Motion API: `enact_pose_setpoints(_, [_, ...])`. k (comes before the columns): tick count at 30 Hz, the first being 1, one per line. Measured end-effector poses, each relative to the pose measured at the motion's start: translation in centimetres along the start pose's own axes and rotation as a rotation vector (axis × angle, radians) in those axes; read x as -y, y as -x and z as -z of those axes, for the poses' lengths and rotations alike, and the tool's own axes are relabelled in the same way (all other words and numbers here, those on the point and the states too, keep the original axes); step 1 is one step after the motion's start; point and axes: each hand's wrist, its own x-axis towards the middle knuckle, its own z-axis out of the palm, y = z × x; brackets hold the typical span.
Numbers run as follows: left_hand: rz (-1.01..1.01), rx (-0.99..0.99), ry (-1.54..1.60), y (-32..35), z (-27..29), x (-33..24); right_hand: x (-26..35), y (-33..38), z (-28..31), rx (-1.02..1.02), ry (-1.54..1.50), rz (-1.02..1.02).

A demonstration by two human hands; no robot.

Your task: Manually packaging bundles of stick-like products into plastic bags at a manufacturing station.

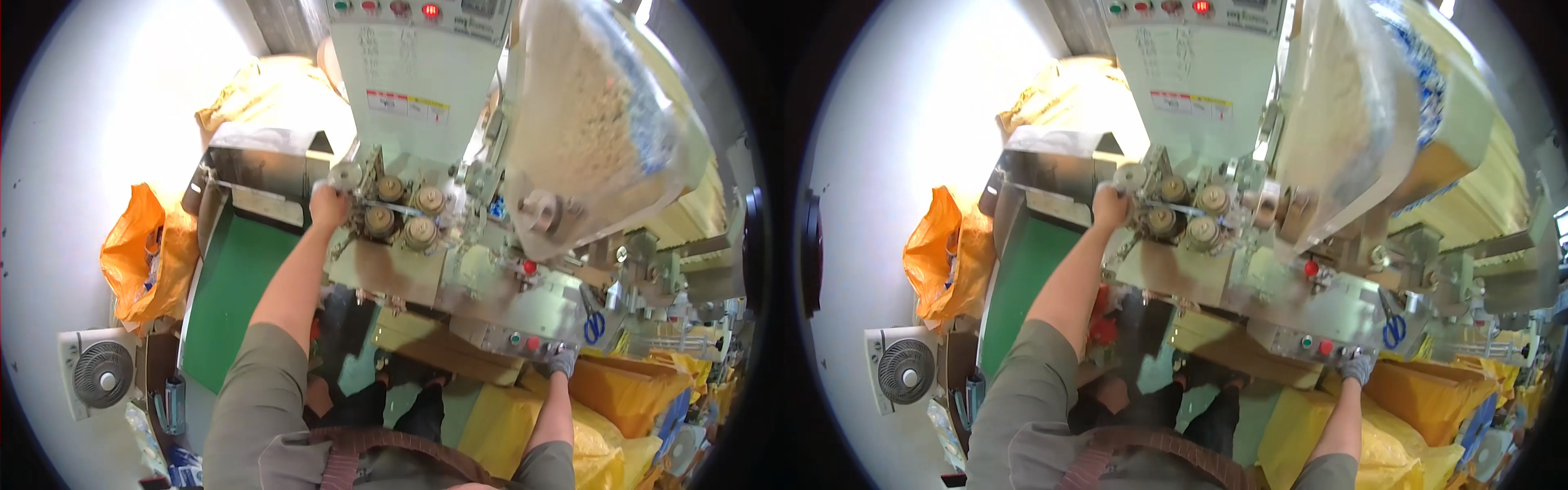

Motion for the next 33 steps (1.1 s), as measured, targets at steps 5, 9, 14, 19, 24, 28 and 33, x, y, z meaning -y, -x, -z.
enact_pose_setpoints(5, [-0.026,0.068,0.047,-1.6,0.0,2.1,0.3,-0.4,-0.1,0.075,-0.047,-0.148])
enact_pose_setpoints(9, [-0.064,0.055,0.140,-2.3,-0.4,3.8,1.2,0.0,0.6,0.093,0.049,-0.137])
enact_pose_setpoints(14, [0.012,0.046,0.183,-2.0,0.6,4.1,2.4,0.4,2.3,0.152,0.077,-0.177])
enact_pose_setpoints(19, [0.062,0.136,0.213,-3.5,-0.2,6.6,2.4,0.0,1.8,0.167,0.058,-0.253])
enact_pose_setpoints(24, [0.268,0.205,0.627,-3.3,0.4,5.8,1.6,0.6,1.2,0.100,0.042,-0.242])
enact_pose_setpoints(28, [0.442,0.296,0.857,-3.2,1.2,8.3,2.4,0.5,1.1,0.089,0.019,-0.253])
enact_pose_setpoints(33, [0.585,0.267,0.970,-1.7,0.6,7.7,-0.3,0.6,0.2,0.163,-0.068,-0.345])
